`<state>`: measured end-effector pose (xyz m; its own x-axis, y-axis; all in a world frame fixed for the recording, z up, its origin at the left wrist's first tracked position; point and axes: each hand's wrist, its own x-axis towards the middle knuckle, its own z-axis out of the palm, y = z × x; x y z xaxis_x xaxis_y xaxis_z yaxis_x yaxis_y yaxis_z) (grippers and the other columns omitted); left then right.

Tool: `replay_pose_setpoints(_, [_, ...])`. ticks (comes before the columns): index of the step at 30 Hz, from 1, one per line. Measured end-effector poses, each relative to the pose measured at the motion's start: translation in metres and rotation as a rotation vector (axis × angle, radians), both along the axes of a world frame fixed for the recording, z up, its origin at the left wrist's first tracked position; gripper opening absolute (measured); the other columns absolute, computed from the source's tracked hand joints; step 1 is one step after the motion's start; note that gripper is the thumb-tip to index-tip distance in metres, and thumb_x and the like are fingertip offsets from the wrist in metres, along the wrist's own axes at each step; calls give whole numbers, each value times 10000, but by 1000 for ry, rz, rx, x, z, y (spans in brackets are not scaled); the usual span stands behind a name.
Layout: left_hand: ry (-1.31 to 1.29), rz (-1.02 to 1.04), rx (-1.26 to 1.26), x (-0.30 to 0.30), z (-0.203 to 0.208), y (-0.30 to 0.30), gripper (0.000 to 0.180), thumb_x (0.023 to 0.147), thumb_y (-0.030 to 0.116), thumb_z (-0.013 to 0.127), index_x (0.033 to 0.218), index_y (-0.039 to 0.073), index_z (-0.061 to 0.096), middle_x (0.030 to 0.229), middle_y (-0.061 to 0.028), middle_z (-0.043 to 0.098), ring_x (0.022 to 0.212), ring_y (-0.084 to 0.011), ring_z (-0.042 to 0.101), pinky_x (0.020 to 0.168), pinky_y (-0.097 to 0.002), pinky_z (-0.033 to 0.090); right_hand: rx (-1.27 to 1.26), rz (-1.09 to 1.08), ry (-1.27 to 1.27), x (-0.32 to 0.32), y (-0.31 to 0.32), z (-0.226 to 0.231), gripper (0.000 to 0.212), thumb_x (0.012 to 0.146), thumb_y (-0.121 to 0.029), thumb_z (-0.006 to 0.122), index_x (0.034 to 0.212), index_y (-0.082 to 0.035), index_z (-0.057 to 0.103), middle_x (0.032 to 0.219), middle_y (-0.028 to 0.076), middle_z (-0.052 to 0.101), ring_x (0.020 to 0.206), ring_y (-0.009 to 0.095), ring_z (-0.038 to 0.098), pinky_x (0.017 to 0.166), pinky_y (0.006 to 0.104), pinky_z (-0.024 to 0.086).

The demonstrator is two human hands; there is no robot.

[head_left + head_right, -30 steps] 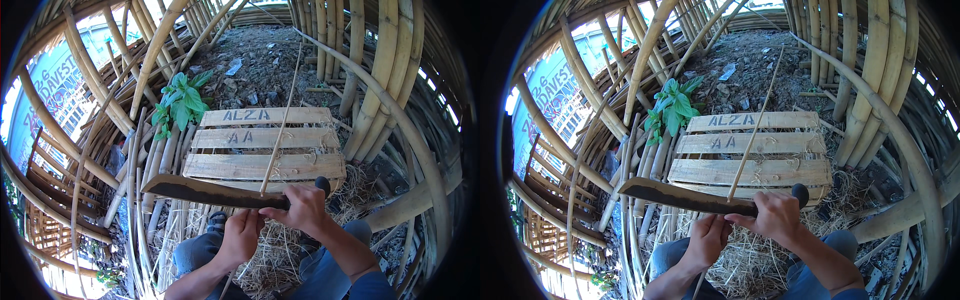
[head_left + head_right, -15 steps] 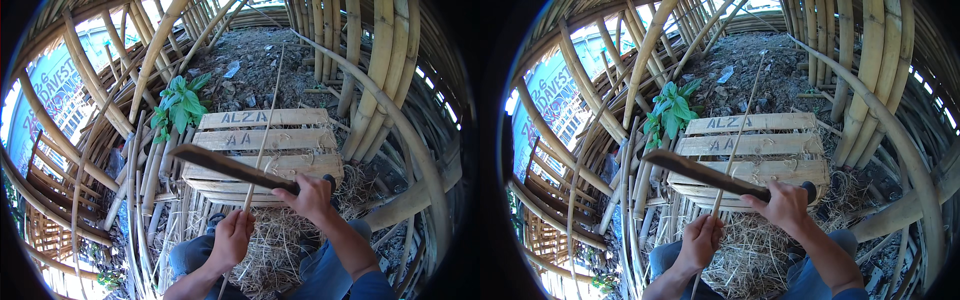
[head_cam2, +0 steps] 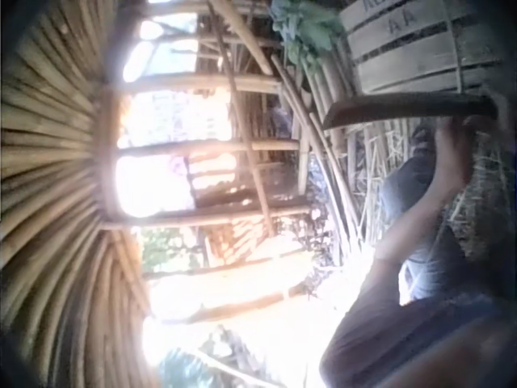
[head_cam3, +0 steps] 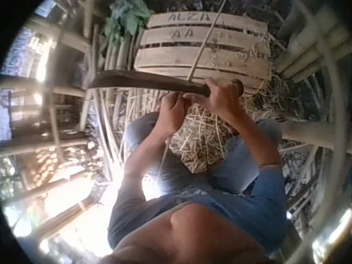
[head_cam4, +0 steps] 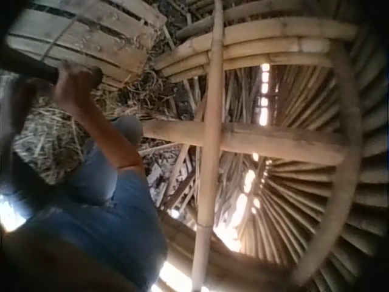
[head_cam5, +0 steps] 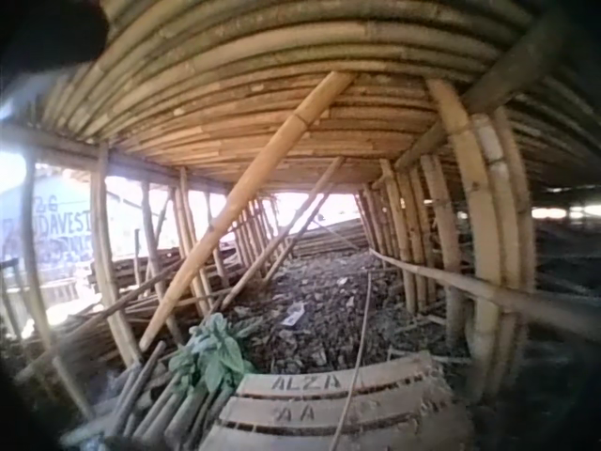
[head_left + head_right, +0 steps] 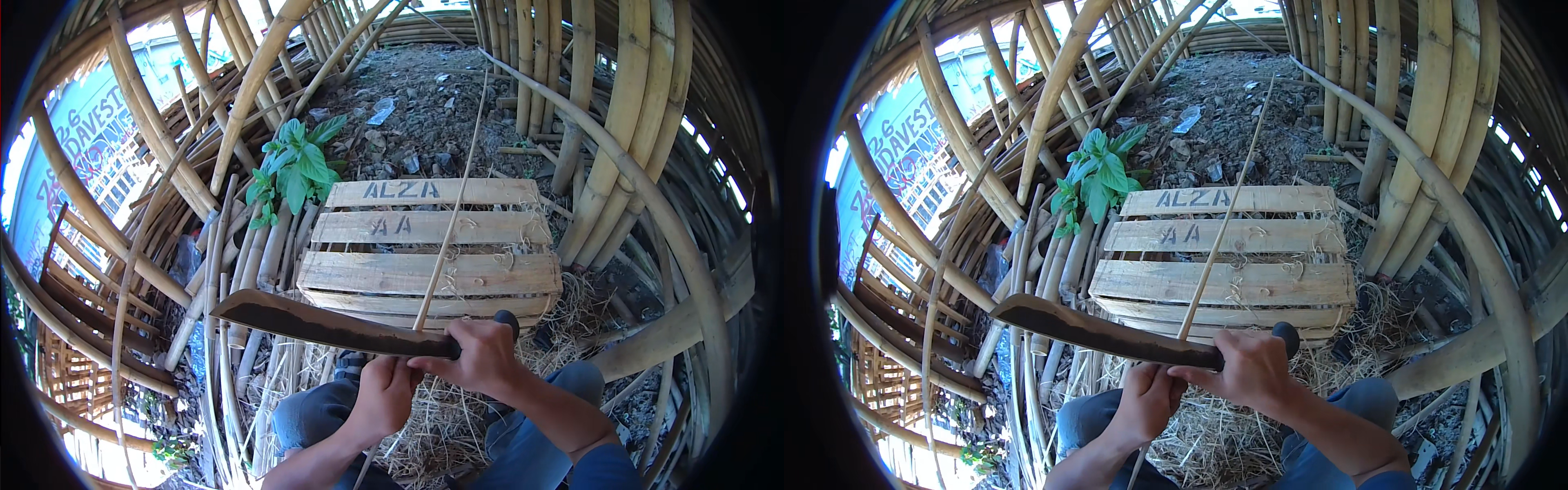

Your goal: The person scrapes a bamboo strip using a machete over a wooden crate, sets them down, and gathers bamboo pieces on the ground by hand.

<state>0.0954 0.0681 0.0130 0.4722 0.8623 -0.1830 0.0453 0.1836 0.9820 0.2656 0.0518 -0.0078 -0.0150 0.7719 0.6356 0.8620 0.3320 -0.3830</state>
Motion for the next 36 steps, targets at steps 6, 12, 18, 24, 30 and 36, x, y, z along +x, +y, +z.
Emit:
replay_pose_setpoints(6, [-31, 59, 39, 2, 0, -3, 241, 985, 110, 386, 841, 19, 556, 618, 26, 457, 496, -27, 378, 441, -203, 269, 57, -7, -36, 7, 5, 2, 634, 694, -648, 682, 556, -68, 469, 474, 67, 499, 424, 234, 560, 402, 331, 432])
replay_pose_setpoints(12, [10, 25, -44, 0, 12, -3, 238, 1004, 159, 372, 867, 31, 519, 589, 35, 414, 453, -29, 331, 409, -191, 249, 98, -45, -69, 18, 6, 0, 627, 703, -649, 674, 565, -74, 466, 471, 64, 490, 416, 229, 552, 401, 328, 427])
replay_pose_setpoints(18, [6, 5, -104, -3, 13, -2, 271, 1009, 161, 369, 877, -8, 534, 619, 25, 432, 531, -40, 351, 476, -216, 291, 121, -59, -78, 24, 9, 0, 609, 707, -645, 673, 593, -67, 517, 496, 68, 532, 439, 229, 579, 422, 332, 452])
replay_pose_setpoints(24, [-21, -22, -117, -2, 13, -2, 264, 1012, 201, 353, 878, 38, 510, 589, 48, 368, 452, -25, 297, 393, -190, 230, 142, -115, -165, 34, 13, -2, 676, 722, -722, 592, 543, -79, 484, 438, 56, 503, 376, 192, 549, 374, 318, 438])
replay_pose_setpoints(30, [-38, -20, -138, -3, 14, -2, 260, 1013, 208, 352, 884, 46, 509, 598, 46, 371, 454, -28, 297, 394, -189, 233, 75, -141, -157, 38, 12, 5, 634, 693, -670, 660, 593, -58, 530, 501, 73, 543, 439, 233, 583, 425, 333, 457])
replay_pose_setpoints(36, [-52, -6, -189, -3, 18, -4, 265, 1014, 212, 349, 887, 43, 508, 599, 44, 373, 452, -30, 298, 396, -192, 243, 4, -261, -105, 53, 15, 5, 615, 706, -663, 652, 637, -57, 565, 520, 72, 563, 456, 240, 597, 425, 346, 457])
